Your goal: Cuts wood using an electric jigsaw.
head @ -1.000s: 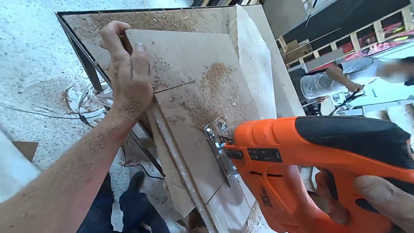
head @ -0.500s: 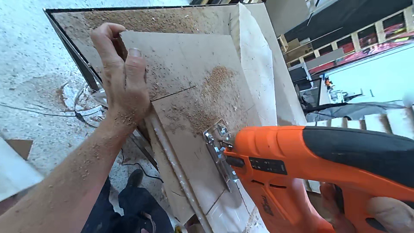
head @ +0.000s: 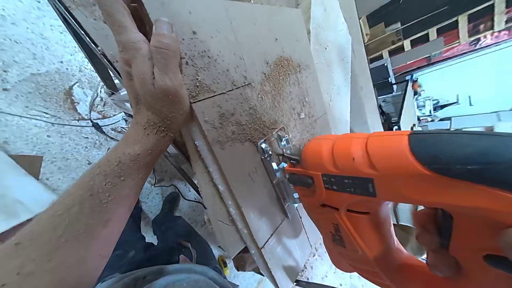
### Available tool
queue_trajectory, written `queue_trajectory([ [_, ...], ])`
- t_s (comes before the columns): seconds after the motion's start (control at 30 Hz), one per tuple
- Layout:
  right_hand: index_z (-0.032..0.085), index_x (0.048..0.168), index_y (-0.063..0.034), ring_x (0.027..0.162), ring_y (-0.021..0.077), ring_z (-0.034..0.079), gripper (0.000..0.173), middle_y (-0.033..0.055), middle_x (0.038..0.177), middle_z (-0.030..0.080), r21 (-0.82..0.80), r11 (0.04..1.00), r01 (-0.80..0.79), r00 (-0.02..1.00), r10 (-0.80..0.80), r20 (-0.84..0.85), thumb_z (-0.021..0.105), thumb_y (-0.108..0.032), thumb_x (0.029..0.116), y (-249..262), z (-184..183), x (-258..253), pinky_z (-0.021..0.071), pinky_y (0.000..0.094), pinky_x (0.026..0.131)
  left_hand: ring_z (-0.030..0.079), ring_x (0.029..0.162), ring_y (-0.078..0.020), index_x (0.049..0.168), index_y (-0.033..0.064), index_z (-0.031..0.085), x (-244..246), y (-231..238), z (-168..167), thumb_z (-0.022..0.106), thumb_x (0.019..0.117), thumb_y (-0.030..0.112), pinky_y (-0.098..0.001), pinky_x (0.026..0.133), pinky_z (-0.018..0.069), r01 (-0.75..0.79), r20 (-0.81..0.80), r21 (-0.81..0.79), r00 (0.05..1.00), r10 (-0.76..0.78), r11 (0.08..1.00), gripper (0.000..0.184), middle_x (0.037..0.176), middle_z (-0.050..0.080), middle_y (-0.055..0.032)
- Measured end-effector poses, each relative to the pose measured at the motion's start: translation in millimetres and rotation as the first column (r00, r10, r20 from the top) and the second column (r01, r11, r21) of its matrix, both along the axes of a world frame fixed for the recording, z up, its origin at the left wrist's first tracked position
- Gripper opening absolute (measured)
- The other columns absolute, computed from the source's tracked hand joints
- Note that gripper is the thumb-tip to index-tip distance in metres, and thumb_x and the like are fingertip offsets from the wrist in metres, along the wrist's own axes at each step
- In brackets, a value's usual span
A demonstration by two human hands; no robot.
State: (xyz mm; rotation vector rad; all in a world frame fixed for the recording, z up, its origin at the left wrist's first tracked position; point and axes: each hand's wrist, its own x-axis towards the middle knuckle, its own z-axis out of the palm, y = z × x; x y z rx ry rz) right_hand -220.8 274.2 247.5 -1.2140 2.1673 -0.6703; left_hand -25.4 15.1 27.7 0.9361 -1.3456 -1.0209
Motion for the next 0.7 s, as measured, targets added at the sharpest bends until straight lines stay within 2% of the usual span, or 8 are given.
queue_trajectory([
  [0.1, 0.058, 0.087, 0.0037, 0.069, 0.0109, 0.071, 0.024, 0.0056, 0.074, 0.069, 0.096, 0.987, 0.127, 0.989, -0.118, -0.092, 0.058, -0.018, 0.0977, -16.2, 14.6, 17.8, 0.0589, 0.0203, 0.065, 0.054, 0.115, -0.0066, 0.143, -0.0053, 0.036, -0.2, 0.6, 0.1, 0.038, 0.102, 0.027, -0.023, 0.097, 0.0459, -0.01, -0.005, 0.017, 1.0, 0.01, 1.0, 0.053, 0.133, 0.05, -0.0132],
  [0.17, 0.058, 0.084, 0.0036, 0.067, 0.0106, 0.071, 0.021, 0.005, 0.072, 0.069, 0.078, 0.988, 0.131, 0.987, -0.122, -0.106, 0.058, -0.014, 0.0961, -19.6, 15.2, 18.9, 0.0587, 0.0191, 0.064, 0.053, 0.112, -0.0056, 0.143, -0.0055, 0.035, -0.5, -0.3, 0.4, 0.037, 0.1031, 0.026, -0.0221, 0.094, 0.0465, 0.005, -0.018, 0.005, 1.0, -0.005, 1.0, 0.052, 0.131, 0.049, -0.0115],
  [0.27, 0.057, 0.085, 0.0019, 0.067, 0.0099, 0.071, 0.021, 0.0045, 0.072, 0.069, 0.069, 0.988, 0.139, 0.985, -0.13, -0.113, 0.059, -0.016, 0.0958, -18.5, 15.2, 18.1, 0.058, 0.0187, 0.064, 0.052, 0.125, -0.0083, 0.145, -0.0064, 0.034, 0.5, -0.3, 0.1, 0.037, 0.1035, 0.026, -0.0245, 0.104, 0.0449, 0.01, -0.023, -0.005, 1.0, -0.01, 1.0, 0.053, 0.137, 0.049, -0.0142],
  [0.37, 0.056, 0.087, -0.0012, 0.066, 0.0104, 0.07, 0.025, 0.0029, 0.072, 0.068, 0.054, 0.987, 0.151, 0.982, -0.144, -0.122, 0.063, -0.024, 0.0948, -13.0, 14.8, 12.8, 0.0586, 0.02, 0.063, 0.05, 0.129, -0.009, 0.145, -0.0077, 0.034, -0.6, -0.4, -0.1, 0.038, 0.1021, 0.026, -0.0242, 0.108, 0.0426, 0.01, -0.036, -0.005, 0.999, -0.01, 1.0, 0.055, 0.141, 0.048, -0.0161],
  [0.47, 0.056, 0.087, -0.0012, 0.064, 0.0122, 0.07, 0.027, 0.0047, 0.07, 0.068, 0.059, 0.988, 0.144, 0.982, -0.135, -0.135, 0.064, -0.026, 0.0935, -12.3, 16.5, 11.2, 0.0585, 0.0213, 0.061, 0.054, 0.112, -0.0051, 0.142, -0.0045, 0.037, -2.7, -0.8, -2.0, 0.038, 0.1018, 0.026, -0.022, 0.093, 0.0466, -0.003, -0.047, 0.019, 0.999, 0.004, 1.0, 0.05, 0.132, 0.05, -0.0111],
  [0.53, 0.056, 0.086, -0.0002, 0.064, 0.0143, 0.071, 0.023, 0.0068, 0.07, 0.068, 0.049, 0.985, 0.164, 0.981, -0.158, -0.111, 0.062, -0.021, 0.0935, -12.5, 17.5, 12.4, 0.0591, 0.0225, 0.063, 0.054, 0.113, -0.0058, 0.142, -0.004, 0.039, -0.7, -0.1, -2.2, 0.038, 0.1021, 0.027, -0.0229, 0.096, 0.0463, 0.001, -0.024, 0.033, 1.0, 0.0, 0.999, 0.05, 0.133, 0.051, -0.0118],
  [0.63, 0.054, 0.086, 0.0015, 0.064, 0.0141, 0.07, 0.016, 0.0081, 0.07, 0.067, 0.03, 0.978, 0.206, 0.975, -0.203, -0.085, 0.059, -0.013, 0.0915, -15.3, 19.1, 16.9, 0.0584, 0.0216, 0.063, 0.053, 0.096, -0.0026, 0.133, -0.0001, 0.043, -1.6, -0.5, -1.3, 0.037, 0.1033, 0.028, -0.0222, 0.084, 0.046, -0.012, -0.021, 0.038, 1.0, 0.013, 0.999, 0.041, 0.115, 0.051, -0.0033],
  [0.7, 0.055, 0.087, 0.0014, 0.065, 0.0145, 0.07, 0.016, 0.0082, 0.071, 0.068, 0.048, 0.975, 0.217, 0.975, -0.215, -0.049, 0.057, -0.014, 0.0905, -16.4, 18.3, 16.8, 0.0588, 0.0223, 0.064, 0.055, 0.112, -0.0037, 0.138, -0.0032, 0.043, 0.1, 1.8, 0.4, 0.038, 0.103, 0.028, -0.0223, 0.097, 0.0463, -0.011, 0.009, 0.047, 1.0, 0.01, 0.999, 0.047, 0.126, 0.054, -0.0086],
])
